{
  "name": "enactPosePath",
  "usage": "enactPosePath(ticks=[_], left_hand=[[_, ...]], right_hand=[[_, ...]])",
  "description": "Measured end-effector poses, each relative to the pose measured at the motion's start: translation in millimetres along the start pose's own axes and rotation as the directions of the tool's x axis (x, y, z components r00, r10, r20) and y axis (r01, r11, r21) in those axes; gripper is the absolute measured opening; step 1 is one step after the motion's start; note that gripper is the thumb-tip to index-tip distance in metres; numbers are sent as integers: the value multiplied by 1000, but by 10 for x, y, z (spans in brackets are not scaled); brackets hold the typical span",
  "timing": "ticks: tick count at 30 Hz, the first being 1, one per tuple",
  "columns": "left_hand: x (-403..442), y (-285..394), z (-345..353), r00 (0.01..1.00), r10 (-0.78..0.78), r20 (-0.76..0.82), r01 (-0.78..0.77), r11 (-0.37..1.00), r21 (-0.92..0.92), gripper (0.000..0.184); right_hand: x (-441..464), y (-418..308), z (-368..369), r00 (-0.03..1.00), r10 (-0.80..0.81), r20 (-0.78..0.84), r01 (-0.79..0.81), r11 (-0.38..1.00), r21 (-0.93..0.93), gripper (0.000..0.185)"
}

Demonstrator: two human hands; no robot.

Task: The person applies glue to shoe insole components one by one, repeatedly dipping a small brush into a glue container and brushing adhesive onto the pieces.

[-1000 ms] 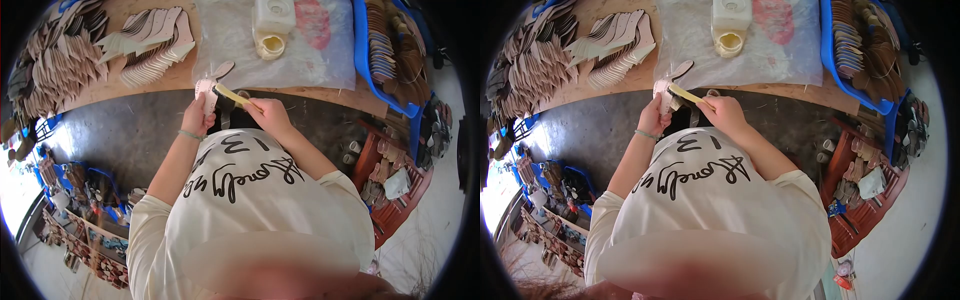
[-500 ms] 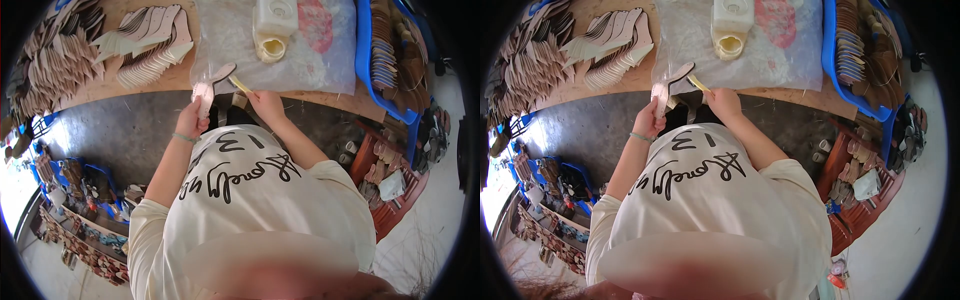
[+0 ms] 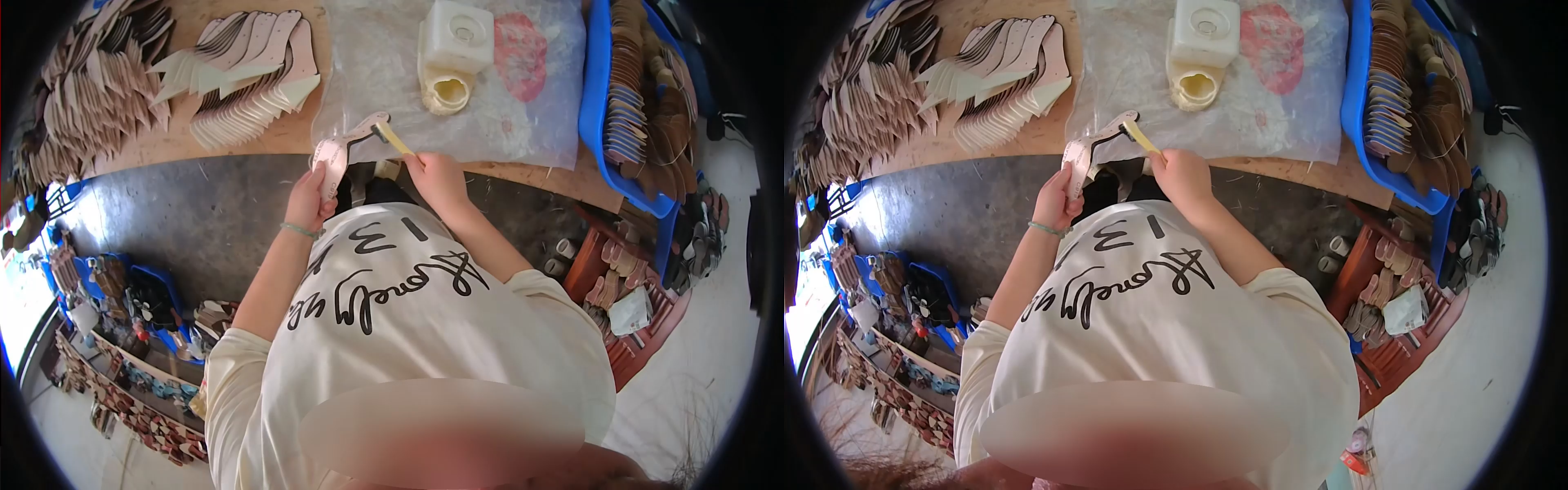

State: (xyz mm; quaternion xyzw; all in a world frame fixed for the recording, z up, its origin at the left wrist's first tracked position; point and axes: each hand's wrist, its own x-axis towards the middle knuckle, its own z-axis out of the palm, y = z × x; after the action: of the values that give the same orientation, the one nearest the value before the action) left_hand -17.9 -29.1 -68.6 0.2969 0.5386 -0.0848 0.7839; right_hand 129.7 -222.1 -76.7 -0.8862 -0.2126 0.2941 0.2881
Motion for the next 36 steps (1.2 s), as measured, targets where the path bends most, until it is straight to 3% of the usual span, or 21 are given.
enactPosePath(ticks=[10,13,19,23,29,33,36], left_hand=[[27,4,-71,1000,4,3,-4,993,117,33],[-27,45,-38,998,59,-15,-53,967,249,35],[80,27,-175,945,317,86,-302,736,606,38],[16,93,-177,927,363,95,-311,600,738,39],[-62,115,-85,870,469,152,-370,415,831,40],[-134,88,51,848,503,169,-366,324,872,40],[-103,40,73,785,580,219,-404,212,890,36]], right_hand=[[434,154,26,1000,16,16,-12,971,-241,38],[547,161,46,1000,-16,25,23,951,-308,38],[617,-29,13,985,-96,141,127,965,-230,34],[465,-308,-130,951,-73,301,97,993,-64,36],[66,-598,-360,963,-124,241,111,992,66,36],[-114,-705,-338,951,-253,178,257,966,-2,33],[-127,-690,-346,963,-236,130,248,965,-84,32]])
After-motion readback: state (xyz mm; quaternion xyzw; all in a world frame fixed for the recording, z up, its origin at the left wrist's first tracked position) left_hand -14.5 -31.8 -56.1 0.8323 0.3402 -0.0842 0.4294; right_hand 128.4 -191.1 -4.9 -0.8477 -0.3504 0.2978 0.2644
